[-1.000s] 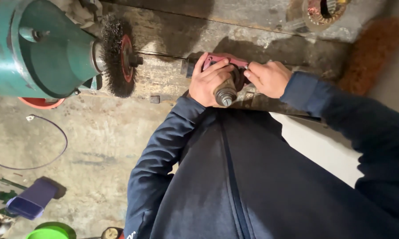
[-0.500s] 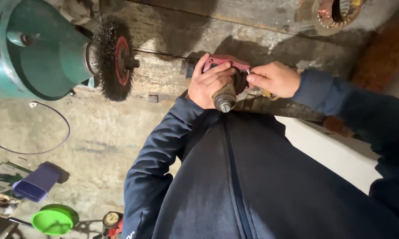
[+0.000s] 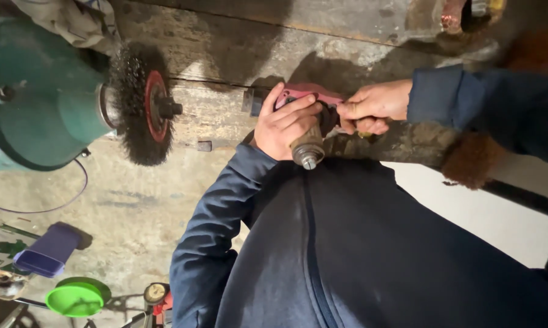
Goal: The person works on a brass valve and pump housing held in a bench vise, using a hex key to loosen and tighten bolts on the assembly. They reposition the valve and housing repeatedly while turning the fasteners, then set the assembly down on the workbench.
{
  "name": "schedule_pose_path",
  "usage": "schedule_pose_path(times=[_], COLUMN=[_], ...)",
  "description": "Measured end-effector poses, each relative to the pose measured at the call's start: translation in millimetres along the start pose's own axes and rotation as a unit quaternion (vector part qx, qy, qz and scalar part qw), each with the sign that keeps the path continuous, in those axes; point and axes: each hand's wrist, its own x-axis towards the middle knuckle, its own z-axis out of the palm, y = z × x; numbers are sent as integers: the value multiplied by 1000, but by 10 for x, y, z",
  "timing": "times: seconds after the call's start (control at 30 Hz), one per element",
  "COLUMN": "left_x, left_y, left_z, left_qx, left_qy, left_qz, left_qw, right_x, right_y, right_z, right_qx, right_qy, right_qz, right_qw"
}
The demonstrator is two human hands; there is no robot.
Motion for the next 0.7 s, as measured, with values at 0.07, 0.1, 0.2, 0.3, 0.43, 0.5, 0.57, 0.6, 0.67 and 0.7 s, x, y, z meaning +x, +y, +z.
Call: schedule_pose_path(times=[0.07,0.1,0.2,0.3,0.43,0.5,0.57,0.6,0.67,0.7], left_x=[6,-1,-13,3,23,16,22,3,-15,-9], left_y=[-12,-16,-5,-11,-17,0,-40,-27,-23,-31], left_z=[-5,4,0,15,-4,3,-13,0,8,2], left_qx=[-8,-17,-29,-28,-32,-32,-29,-29,-27,-25], left_qy=[-6,-8,-17,-22,-26,-31,-39,-39,-40,-39], left_qz=[-2,-6,-16,-15,-11,-19,-22,-20,-20,-19], left_qw=[1000,1000,999,999,999,999,999,999,999,999], right_x=[0,-2,-19,-40,3,51,101,111,109,94], right_y=[-13,-22,-54,-69,-88,-21,-12,6,-5,-37], right_z=[-22,-33,7,6,-19,-65,-115,-126,-134,-133], right_qx=[3,1,-3,-16,-46,-53,-60,-66,-72,-79], right_qy=[-14,-21,-34,-33,-40,-46,-51,-49,-49,-46], right_qz=[10,14,21,25,29,34,34,41,50,56], right_qw=[1000,1000,999,999,998,997,996,996,995,994])
